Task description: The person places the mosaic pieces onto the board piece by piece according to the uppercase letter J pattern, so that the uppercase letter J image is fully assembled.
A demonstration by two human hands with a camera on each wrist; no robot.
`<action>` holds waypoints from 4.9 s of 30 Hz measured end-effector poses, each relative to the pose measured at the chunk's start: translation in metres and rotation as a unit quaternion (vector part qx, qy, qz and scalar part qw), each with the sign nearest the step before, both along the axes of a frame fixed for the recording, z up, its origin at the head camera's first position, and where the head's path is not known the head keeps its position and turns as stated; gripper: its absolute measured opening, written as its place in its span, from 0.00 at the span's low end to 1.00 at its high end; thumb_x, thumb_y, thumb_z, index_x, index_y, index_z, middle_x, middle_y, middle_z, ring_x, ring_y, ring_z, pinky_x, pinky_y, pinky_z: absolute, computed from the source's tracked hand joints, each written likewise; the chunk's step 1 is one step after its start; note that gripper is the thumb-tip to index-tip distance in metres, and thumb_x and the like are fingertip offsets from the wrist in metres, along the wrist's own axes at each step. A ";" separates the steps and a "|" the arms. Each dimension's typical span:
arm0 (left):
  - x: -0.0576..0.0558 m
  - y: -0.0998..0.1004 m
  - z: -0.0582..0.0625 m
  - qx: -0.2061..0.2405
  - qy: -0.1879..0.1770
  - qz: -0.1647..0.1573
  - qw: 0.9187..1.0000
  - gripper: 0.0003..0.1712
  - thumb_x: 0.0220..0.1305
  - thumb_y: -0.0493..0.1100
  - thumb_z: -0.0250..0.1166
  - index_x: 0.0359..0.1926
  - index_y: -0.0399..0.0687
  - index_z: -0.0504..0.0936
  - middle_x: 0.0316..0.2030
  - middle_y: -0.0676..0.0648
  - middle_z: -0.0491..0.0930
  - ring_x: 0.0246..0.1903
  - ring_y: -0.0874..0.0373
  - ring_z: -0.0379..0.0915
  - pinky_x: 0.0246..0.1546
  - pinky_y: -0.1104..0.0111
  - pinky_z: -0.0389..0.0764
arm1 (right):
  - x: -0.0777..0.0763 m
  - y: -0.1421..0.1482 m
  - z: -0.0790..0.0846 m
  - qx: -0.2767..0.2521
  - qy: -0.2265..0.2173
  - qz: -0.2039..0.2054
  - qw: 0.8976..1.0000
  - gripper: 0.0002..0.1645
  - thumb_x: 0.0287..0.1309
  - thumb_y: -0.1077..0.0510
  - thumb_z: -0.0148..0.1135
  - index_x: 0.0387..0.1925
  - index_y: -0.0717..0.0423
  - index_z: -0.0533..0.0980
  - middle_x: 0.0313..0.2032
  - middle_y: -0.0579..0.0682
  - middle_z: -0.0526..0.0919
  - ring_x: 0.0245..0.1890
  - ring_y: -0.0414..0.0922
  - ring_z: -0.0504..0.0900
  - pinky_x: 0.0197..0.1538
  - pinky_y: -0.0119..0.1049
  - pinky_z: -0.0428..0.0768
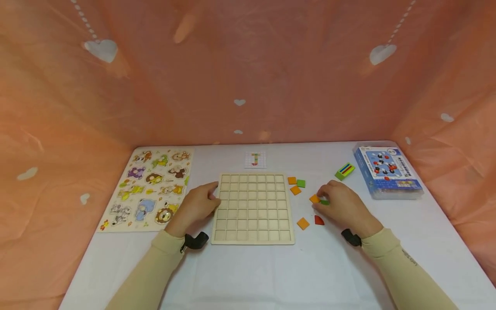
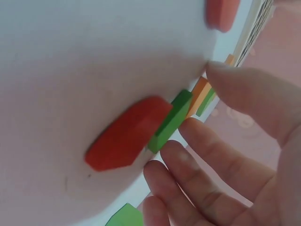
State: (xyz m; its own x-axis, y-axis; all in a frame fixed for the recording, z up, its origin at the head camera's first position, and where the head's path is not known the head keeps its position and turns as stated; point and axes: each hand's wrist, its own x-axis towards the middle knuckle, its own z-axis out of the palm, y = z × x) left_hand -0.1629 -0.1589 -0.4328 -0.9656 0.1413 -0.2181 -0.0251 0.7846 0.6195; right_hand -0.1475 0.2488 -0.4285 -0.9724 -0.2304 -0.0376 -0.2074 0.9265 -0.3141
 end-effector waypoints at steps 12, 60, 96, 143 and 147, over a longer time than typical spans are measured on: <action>-0.003 -0.004 -0.005 0.050 -0.045 0.008 0.998 0.40 0.65 0.42 0.64 0.77 0.50 0.61 0.32 0.47 0.80 0.24 0.58 0.77 0.26 0.69 0.76 | -0.003 0.000 -0.002 -0.018 -0.016 -0.011 1.000 0.15 0.55 0.50 0.73 0.41 0.54 0.85 0.38 0.48 0.84 0.37 0.45 0.79 0.46 0.48 0.82; 0.000 -0.005 -0.003 0.098 -0.075 0.036 0.992 0.40 0.63 0.41 0.65 0.76 0.54 0.63 0.32 0.46 0.79 0.24 0.57 0.78 0.26 0.67 0.83 | -0.076 -0.177 0.005 -0.024 0.002 0.193 0.981 0.10 0.61 0.53 0.68 0.41 0.50 0.86 0.37 0.44 0.86 0.34 0.39 0.80 0.43 0.37 0.81; 0.000 -0.006 -0.002 0.089 -0.074 0.034 0.993 0.41 0.63 0.42 0.65 0.76 0.55 0.63 0.33 0.46 0.79 0.23 0.57 0.78 0.26 0.68 0.82 | -0.064 -0.162 0.019 -0.018 0.005 0.193 0.981 0.14 0.62 0.53 0.66 0.47 0.51 0.85 0.42 0.45 0.84 0.41 0.42 0.81 0.47 0.39 0.81; -0.001 -0.006 -0.005 0.087 -0.085 0.043 0.992 0.41 0.64 0.44 0.67 0.76 0.57 0.62 0.35 0.45 0.80 0.24 0.56 0.79 0.27 0.67 0.81 | 0.039 -0.025 -0.003 -0.015 0.031 0.146 0.989 0.13 0.53 0.54 0.76 0.42 0.43 0.86 0.39 0.36 0.80 0.37 0.36 0.74 0.41 0.32 0.77; -0.002 -0.006 -0.005 0.084 -0.085 0.045 0.992 0.41 0.64 0.44 0.67 0.76 0.57 0.62 0.35 0.45 0.80 0.24 0.56 0.79 0.27 0.68 0.81 | 0.036 -0.024 -0.004 -0.025 0.026 0.137 0.990 0.12 0.54 0.53 0.75 0.42 0.42 0.86 0.37 0.36 0.79 0.35 0.37 0.74 0.39 0.30 0.75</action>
